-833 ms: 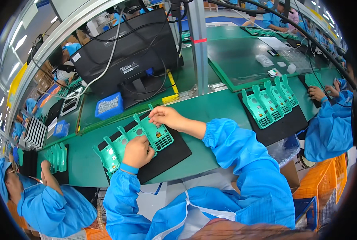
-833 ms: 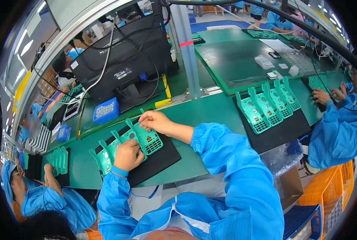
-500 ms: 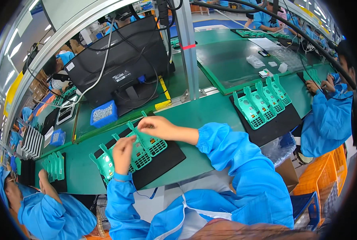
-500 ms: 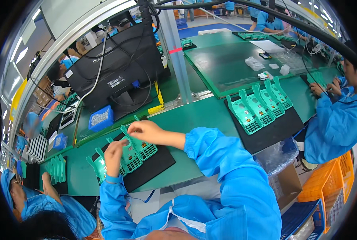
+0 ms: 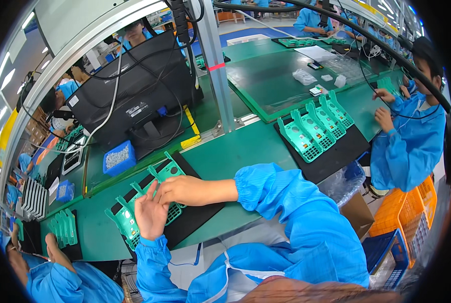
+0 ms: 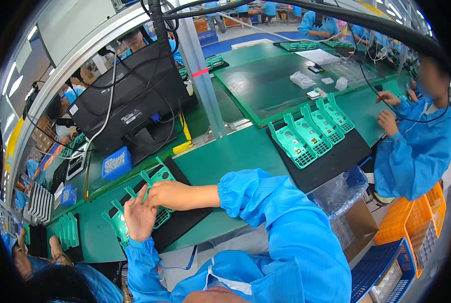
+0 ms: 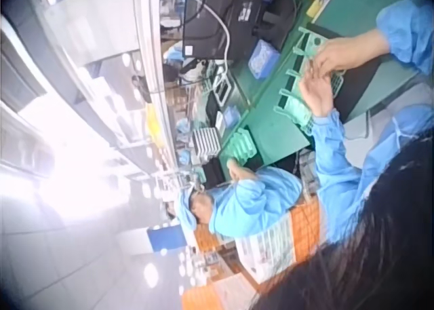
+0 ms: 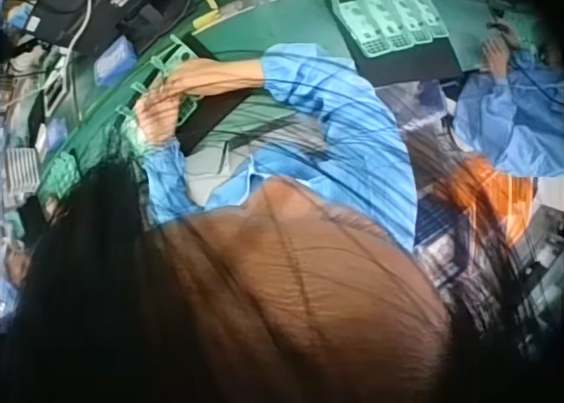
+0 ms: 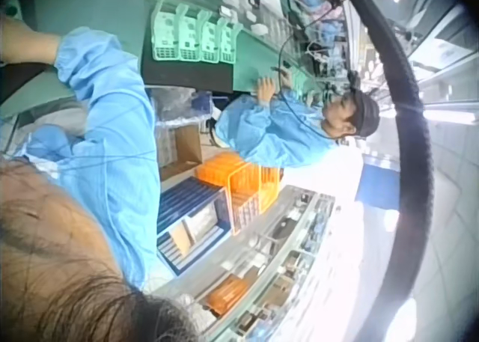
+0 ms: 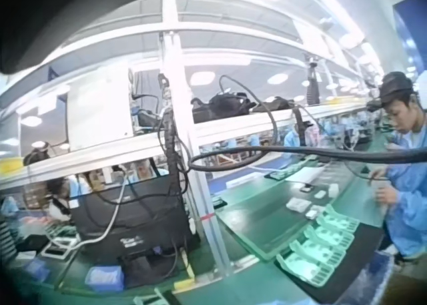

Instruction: Manually assemble small electronic parts into green plastic carrier frames on a factory production line.

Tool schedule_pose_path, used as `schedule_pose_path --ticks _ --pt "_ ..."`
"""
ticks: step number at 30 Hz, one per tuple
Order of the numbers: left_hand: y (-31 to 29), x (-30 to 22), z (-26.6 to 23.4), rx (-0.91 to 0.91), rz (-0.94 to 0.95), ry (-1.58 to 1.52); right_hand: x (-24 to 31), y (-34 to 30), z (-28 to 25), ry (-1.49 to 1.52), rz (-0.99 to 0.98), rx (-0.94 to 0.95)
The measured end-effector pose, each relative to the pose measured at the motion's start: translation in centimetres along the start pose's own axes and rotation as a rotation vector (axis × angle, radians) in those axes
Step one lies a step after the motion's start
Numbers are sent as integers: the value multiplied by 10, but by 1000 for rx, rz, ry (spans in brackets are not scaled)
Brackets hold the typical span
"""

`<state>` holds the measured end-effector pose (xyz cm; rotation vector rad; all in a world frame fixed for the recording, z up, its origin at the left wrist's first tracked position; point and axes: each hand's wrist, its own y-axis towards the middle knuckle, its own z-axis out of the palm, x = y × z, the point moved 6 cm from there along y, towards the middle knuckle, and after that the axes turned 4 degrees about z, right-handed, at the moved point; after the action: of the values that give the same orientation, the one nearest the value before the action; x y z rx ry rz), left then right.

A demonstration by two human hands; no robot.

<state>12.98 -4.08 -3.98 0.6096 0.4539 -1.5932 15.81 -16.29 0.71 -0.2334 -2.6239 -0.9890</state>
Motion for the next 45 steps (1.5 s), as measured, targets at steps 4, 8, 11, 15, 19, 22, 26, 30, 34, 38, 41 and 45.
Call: schedule_pose_path --ticks 4,8,11,15,19,22,26,30,34,38,41,45 --pt "-7 4 17 -26 78 188 -2 0 -6 79 19 -10" --pt "-16 7 40 2 179 486 -16 -1 -1 227 244 178" --pt "-17 13 50 56 175 658 -24 -3 2 327 279 198" --pt "-18 13 53 47 174 738 -34 -4 10 394 319 285" --pt "-23 5 45 51 179 725 -37 -3 25 654 403 336" --pt "-23 3 40 11 161 730 -46 -8 31 852 523 375" --pt "-18 3 45 115 206 729 -54 -14 25 992 634 317" --pt "-19 -21 25 -117 471 1156 -61 -12 18 1031 722 176" --pt "-28 -37 31 -172 508 1408 -54 -8 17 1092 744 150" --pt "-32 -38 33 -116 579 1515 -50 -7 24 1151 699 180" --pt "-34 -37 32 -82 590 1549 -45 -8 27 1165 684 206" --pt "-37 -39 37 -60 611 1588 -43 -10 28 1169 691 231"
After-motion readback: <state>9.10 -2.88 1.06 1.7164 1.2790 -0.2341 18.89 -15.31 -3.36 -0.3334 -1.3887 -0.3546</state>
